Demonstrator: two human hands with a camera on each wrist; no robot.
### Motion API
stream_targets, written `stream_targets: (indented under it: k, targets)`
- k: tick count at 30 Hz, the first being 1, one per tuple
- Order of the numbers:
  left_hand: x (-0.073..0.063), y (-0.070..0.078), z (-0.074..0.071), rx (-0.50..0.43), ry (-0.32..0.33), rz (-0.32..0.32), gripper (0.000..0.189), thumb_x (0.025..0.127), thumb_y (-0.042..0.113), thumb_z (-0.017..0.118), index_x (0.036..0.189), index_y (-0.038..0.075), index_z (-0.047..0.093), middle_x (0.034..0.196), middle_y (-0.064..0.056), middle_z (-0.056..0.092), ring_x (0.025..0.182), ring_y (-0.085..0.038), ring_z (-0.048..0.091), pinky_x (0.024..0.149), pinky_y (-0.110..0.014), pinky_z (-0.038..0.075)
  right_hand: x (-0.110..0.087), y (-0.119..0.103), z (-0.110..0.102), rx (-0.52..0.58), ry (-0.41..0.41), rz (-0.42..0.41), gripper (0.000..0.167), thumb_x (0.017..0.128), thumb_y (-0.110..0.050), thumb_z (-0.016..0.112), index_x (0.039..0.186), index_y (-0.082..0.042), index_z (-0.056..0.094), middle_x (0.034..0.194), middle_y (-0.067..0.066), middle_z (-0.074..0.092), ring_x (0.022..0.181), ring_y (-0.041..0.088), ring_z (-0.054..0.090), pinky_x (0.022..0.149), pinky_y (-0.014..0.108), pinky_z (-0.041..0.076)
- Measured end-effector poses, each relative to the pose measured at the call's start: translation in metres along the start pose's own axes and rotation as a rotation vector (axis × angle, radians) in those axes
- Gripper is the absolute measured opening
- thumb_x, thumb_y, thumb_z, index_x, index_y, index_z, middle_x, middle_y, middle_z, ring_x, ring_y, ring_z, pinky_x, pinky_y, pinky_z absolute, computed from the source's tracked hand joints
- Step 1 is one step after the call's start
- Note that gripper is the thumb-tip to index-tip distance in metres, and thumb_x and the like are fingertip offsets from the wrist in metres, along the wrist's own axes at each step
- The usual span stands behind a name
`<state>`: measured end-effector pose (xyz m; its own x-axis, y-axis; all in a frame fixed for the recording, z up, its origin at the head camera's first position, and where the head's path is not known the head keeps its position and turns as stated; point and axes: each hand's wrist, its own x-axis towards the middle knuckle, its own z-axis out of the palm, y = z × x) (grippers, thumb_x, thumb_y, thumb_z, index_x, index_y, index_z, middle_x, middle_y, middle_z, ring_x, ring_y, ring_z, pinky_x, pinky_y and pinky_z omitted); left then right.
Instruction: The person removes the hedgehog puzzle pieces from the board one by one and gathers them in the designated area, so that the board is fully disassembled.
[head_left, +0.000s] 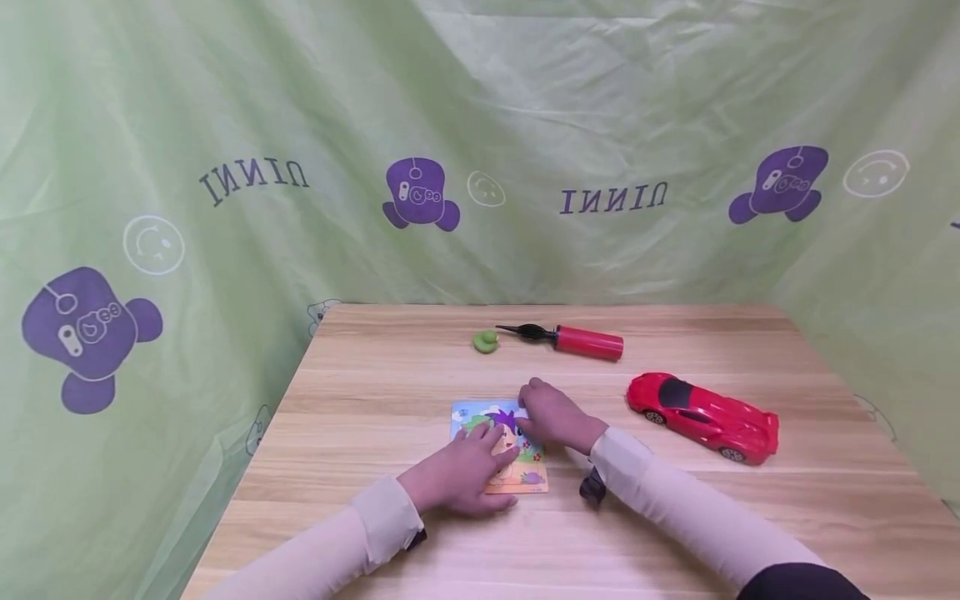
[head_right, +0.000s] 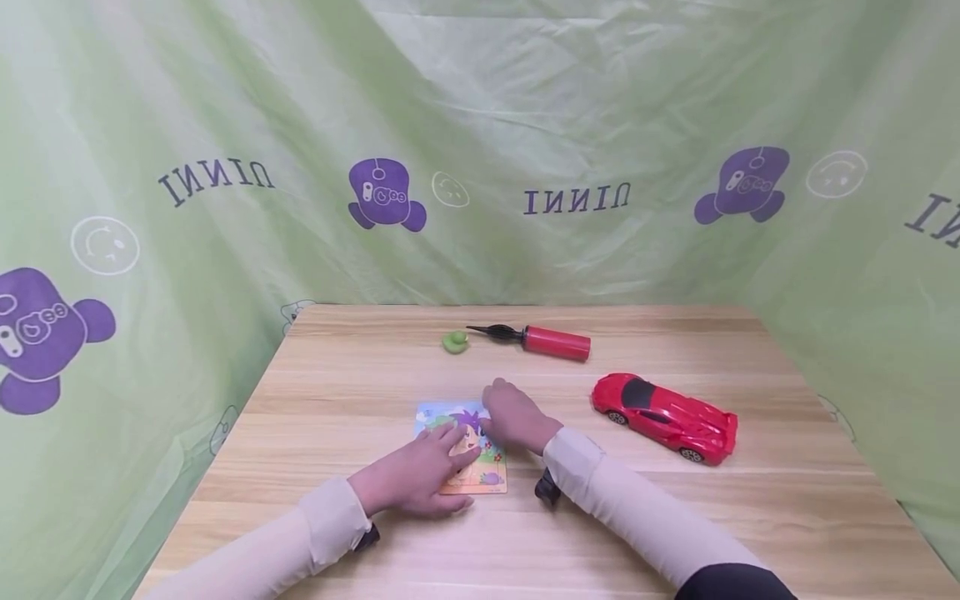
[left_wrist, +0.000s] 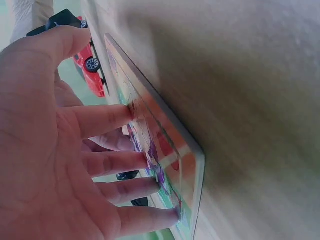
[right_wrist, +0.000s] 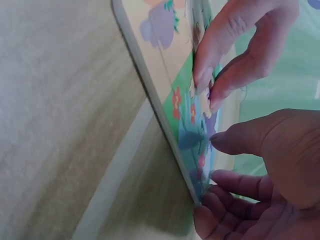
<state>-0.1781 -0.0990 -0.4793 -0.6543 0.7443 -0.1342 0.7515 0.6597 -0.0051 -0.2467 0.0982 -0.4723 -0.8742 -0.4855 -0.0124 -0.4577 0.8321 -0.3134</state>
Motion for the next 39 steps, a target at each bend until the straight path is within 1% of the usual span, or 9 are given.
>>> stream_targets:
  k: [5, 9, 11, 14, 18, 24, 28, 33, 39]
  targets:
    - [0.001, 0.001, -0.001, -0.005, -0.032, -0.008, 0.074, 0.092, 0.069, 0.048, 0.151, 0.024, 0.046, 0.153, -0.018, 0.041, 0.140, -0.037, 0.041, 0.107, -0.061, 0.045, 0.006, 0.003, 0.003, 0.031, -0.050, 0.084, 0.031, 0.089, -0.028, 0.073, 0.106, -0.002, 0.065, 0.096, 0.009, 0.061, 0.081, 0.019, 0.058, 0.082, 0.037, 0.057]
    - [0.001, 0.002, -0.002, 0.001, -0.041, -0.018, 0.076, 0.092, 0.069, 0.048, 0.153, 0.023, 0.044, 0.154, -0.019, 0.040, 0.141, -0.038, 0.040, 0.107, -0.062, 0.044, 0.008, 0.004, 0.002, 0.069, -0.058, 0.109, 0.037, 0.090, -0.029, 0.072, 0.113, -0.001, 0.065, 0.103, 0.012, 0.063, 0.088, 0.021, 0.060, 0.089, 0.040, 0.057]
    - [0.001, 0.002, -0.002, 0.013, -0.035, -0.017, 0.076, 0.092, 0.070, 0.047, 0.153, 0.024, 0.044, 0.154, -0.018, 0.040, 0.141, -0.037, 0.040, 0.107, -0.062, 0.045, 0.008, 0.005, 0.001, 0.079, -0.043, 0.104, 0.034, 0.090, -0.028, 0.072, 0.111, -0.002, 0.067, 0.101, 0.011, 0.064, 0.088, 0.020, 0.060, 0.088, 0.039, 0.056]
    - [0.001, 0.002, -0.003, 0.026, -0.032, -0.014, 0.076, 0.093, 0.070, 0.046, 0.153, 0.024, 0.044, 0.154, -0.017, 0.040, 0.140, -0.035, 0.041, 0.107, -0.061, 0.045, 0.007, 0.006, -0.004, 0.140, -0.018, 0.093, 0.024, 0.088, -0.022, 0.072, 0.103, -0.003, 0.069, 0.088, 0.008, 0.063, 0.079, 0.018, 0.058, 0.076, 0.035, 0.054]
    - [0.000, 0.002, -0.003, 0.019, -0.041, -0.015, 0.076, 0.092, 0.070, 0.047, 0.153, 0.024, 0.043, 0.155, -0.019, 0.039, 0.141, -0.037, 0.040, 0.107, -0.062, 0.044, 0.007, 0.009, -0.009, 0.279, -0.030, 0.114, 0.010, 0.088, -0.014, 0.073, 0.092, -0.006, 0.068, 0.074, 0.003, 0.059, 0.069, 0.015, 0.052, 0.064, 0.026, 0.044]
    - [-0.003, 0.002, -0.001, 0.019, -0.034, -0.002, 0.078, 0.092, 0.070, 0.047, 0.154, 0.022, 0.042, 0.155, -0.019, 0.038, 0.141, -0.038, 0.040, 0.107, -0.064, 0.043, 0.008, 0.025, -0.022, 0.384, -0.034, 0.107, 0.007, 0.086, -0.010, 0.075, 0.085, -0.010, 0.068, 0.079, 0.002, 0.066, 0.073, 0.012, 0.056, 0.069, 0.025, 0.048]
    - [-0.005, 0.000, 0.001, -0.009, -0.026, -0.002, 0.076, 0.092, 0.069, 0.048, 0.153, 0.023, 0.044, 0.155, -0.018, 0.039, 0.142, -0.038, 0.039, 0.109, -0.063, 0.042, 0.005, 0.040, -0.044, 0.342, -0.064, 0.078, 0.006, 0.084, -0.009, 0.077, 0.084, -0.009, 0.071, 0.077, 0.003, 0.068, 0.071, 0.012, 0.057, 0.067, 0.025, 0.049]
    - [-0.010, -0.005, 0.002, -0.057, -0.031, -0.020, 0.073, 0.092, 0.068, 0.050, 0.150, 0.025, 0.048, 0.155, -0.018, 0.039, 0.144, -0.040, 0.038, 0.111, -0.063, 0.040, -0.001, 0.063, -0.068, 0.185, -0.184, 0.084, 0.007, 0.082, -0.011, 0.080, 0.079, -0.011, 0.073, 0.073, 0.000, 0.067, 0.068, 0.012, 0.056, 0.064, 0.024, 0.047]
    - [-0.017, -0.008, -0.001, -0.116, -0.061, -0.059, 0.071, 0.092, 0.065, 0.052, 0.150, 0.025, 0.048, 0.160, -0.018, 0.037, 0.149, -0.039, 0.033, 0.114, -0.063, 0.037, -0.003, 0.084, -0.076, 0.068, -0.295, 0.130, 0.010, 0.084, -0.006, 0.076, 0.077, -0.011, 0.072, 0.073, 0.000, 0.066, 0.072, 0.014, 0.056, 0.066, 0.023, 0.046]
